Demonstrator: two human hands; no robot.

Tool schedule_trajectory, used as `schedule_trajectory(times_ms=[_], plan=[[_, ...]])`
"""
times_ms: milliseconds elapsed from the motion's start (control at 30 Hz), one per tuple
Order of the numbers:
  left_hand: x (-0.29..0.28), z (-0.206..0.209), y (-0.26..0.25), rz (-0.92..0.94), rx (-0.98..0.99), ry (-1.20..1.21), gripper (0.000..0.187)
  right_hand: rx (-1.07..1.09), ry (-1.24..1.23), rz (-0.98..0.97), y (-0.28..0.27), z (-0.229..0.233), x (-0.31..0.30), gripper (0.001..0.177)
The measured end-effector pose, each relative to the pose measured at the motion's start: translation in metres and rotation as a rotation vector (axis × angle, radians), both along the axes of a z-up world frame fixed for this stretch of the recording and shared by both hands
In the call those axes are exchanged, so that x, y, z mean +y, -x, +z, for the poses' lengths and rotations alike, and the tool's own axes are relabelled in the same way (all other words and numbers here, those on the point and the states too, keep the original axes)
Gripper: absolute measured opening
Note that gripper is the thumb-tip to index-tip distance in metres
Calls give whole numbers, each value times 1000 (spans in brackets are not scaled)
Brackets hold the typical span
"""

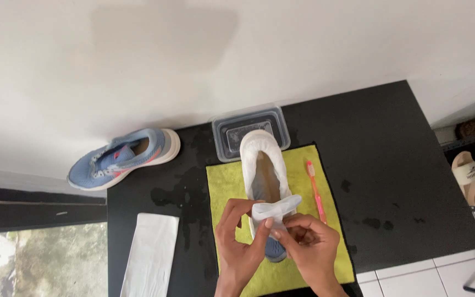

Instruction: Applying tissue paper to a wet white shoe using a toothbrush to ensure it adheres to the surface.

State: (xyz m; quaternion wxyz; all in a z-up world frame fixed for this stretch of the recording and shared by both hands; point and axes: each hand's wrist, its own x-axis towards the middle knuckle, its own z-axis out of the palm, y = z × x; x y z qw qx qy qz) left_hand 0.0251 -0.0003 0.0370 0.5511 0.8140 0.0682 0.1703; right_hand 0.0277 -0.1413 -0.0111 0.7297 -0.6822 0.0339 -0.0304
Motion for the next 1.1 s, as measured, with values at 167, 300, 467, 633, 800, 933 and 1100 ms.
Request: schedule_trajectory(times_ms=[167,300,467,633,800,933,1100], plan=[[7,-1,-12,-16,-14,8,27,64,89,52,-5,11,0,15],[9,-1,-14,-48,-6,18,24,169,102,115,-7,26,-3,17],[12,-1,-17,-72,-13,67,23,-189,205,61,-12,17,-2,11],[16,-4,-17,-43,-14,43,23,-485,390,29,-22,7,-2,13],[18,-7,-17,-48,-54,47,23,-622,429,36,-31,3,-6,15],[18,-3,-18,-21,-7,54,24,-481,413,4,-35,-3,-16,21],[16,-5,-18,7,-6,26,21,-412,129,-60,-26,1,-24,15]])
